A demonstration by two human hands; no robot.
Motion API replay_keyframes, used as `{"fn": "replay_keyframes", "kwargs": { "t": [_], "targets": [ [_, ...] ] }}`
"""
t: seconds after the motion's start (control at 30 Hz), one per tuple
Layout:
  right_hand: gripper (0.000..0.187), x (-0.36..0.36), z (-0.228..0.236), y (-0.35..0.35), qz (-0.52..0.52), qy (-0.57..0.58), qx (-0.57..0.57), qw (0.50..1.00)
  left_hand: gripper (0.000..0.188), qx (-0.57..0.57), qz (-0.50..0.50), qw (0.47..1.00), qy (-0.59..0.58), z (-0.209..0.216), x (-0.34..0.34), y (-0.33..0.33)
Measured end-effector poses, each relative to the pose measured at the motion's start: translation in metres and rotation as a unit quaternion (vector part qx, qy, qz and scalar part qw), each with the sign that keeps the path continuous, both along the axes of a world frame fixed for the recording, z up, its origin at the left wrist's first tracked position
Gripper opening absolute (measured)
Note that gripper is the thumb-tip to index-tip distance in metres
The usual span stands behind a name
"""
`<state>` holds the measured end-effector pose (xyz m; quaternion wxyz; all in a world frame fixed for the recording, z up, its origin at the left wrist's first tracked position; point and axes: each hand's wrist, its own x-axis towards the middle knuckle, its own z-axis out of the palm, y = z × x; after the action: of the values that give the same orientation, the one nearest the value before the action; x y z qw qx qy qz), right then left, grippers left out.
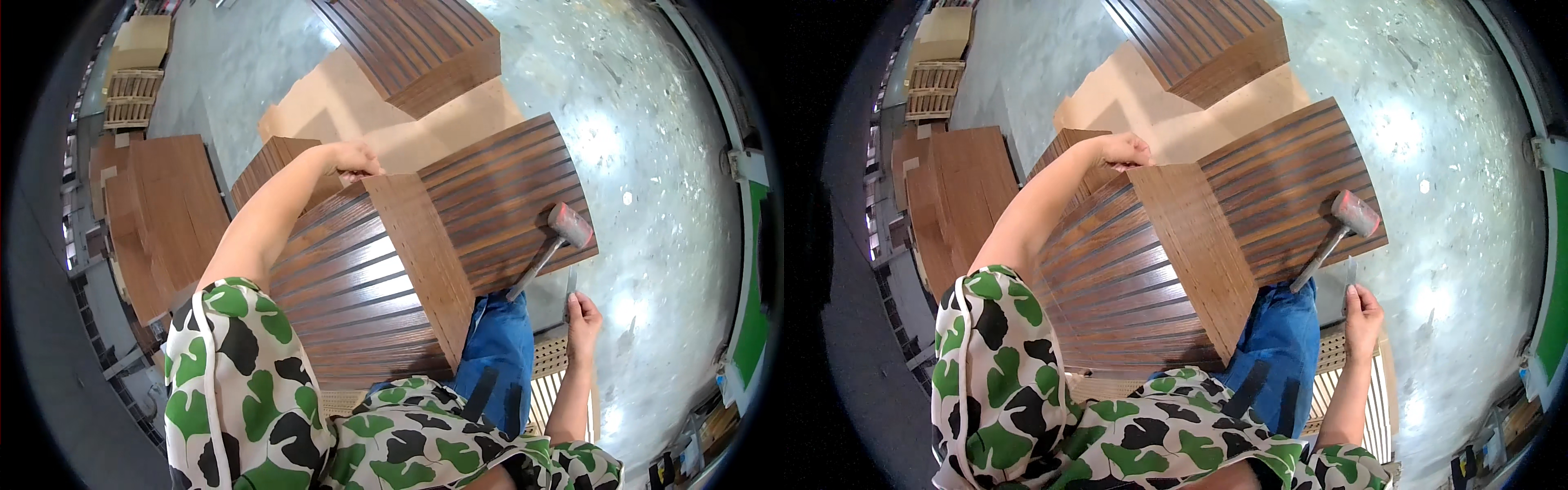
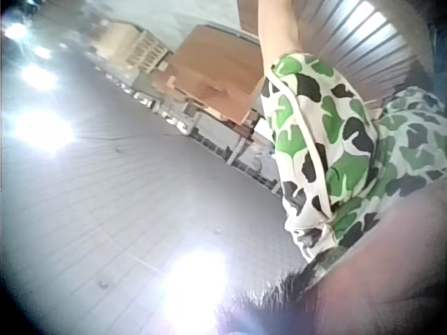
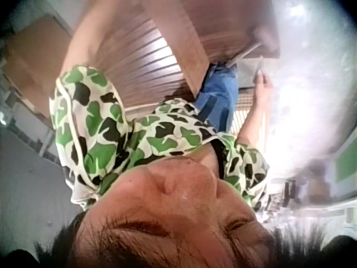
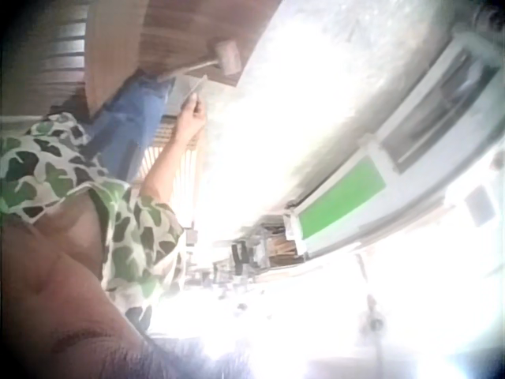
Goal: The person scrapes the edges and seams of a wooden structure with a hand tool and wipes the surfaces with a cloth.
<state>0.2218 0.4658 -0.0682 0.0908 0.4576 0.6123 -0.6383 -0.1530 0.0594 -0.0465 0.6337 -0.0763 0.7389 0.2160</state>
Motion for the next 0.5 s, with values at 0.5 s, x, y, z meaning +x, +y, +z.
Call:
{"fn": "replay_keyframes", "kwargs": {
  "t": [0.5],
  "targets": [
    [0.021, -0.010, 0.023, -0.014, 0.059, -0.009, 0.023, 0.998, 0.017, 0.037, 0.083, 0.994, 0.060, 0.017, 0.012, -0.012]
  ]
}}
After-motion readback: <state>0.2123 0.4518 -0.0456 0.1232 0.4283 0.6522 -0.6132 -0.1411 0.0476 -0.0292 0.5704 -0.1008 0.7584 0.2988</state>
